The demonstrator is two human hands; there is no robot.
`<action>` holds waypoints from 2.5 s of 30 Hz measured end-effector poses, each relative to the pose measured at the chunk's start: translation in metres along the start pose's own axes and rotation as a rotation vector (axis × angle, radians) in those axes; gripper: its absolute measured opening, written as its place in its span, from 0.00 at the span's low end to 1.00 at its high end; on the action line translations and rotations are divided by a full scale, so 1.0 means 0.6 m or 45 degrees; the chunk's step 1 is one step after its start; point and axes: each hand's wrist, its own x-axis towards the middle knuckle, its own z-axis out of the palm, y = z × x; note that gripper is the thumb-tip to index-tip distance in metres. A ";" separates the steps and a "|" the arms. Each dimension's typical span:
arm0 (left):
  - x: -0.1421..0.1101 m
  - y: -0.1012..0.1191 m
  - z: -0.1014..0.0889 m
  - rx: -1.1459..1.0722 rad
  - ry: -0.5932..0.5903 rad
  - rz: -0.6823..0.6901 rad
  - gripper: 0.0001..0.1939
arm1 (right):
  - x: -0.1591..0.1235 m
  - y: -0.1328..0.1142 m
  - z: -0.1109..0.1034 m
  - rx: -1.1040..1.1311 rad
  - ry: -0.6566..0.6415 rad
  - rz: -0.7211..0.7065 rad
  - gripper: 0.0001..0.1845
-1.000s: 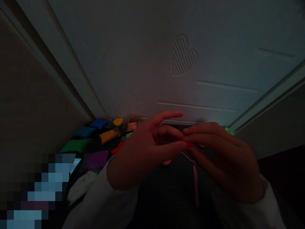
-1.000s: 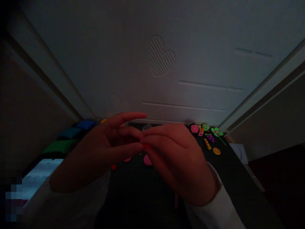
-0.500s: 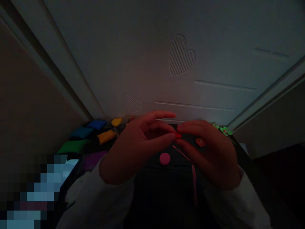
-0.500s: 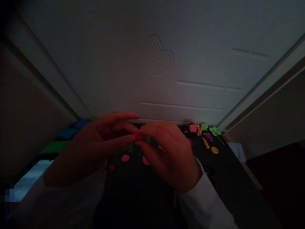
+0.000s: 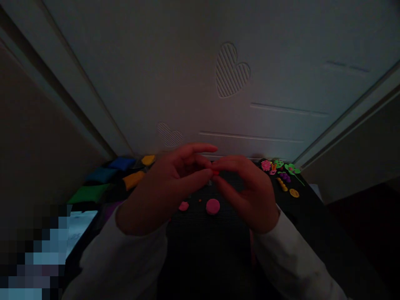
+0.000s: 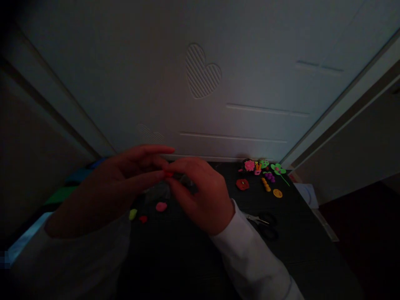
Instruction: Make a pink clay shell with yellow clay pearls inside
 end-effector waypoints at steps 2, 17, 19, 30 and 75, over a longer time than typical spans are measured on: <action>0.000 -0.003 -0.001 -0.013 0.009 0.025 0.20 | 0.001 0.001 0.000 -0.013 -0.003 -0.009 0.09; 0.005 -0.018 0.004 -0.121 -0.010 0.171 0.16 | 0.000 -0.004 -0.012 -0.039 -0.038 0.024 0.08; 0.005 -0.018 0.006 -0.198 -0.057 0.194 0.16 | 0.001 -0.007 -0.020 -0.028 -0.056 0.034 0.09; -0.001 -0.017 0.009 -0.351 -0.151 0.200 0.15 | 0.000 -0.019 -0.047 -0.014 -0.167 0.087 0.10; 0.002 -0.017 0.010 -0.372 -0.181 0.131 0.17 | -0.001 -0.016 -0.053 -0.043 -0.180 0.095 0.10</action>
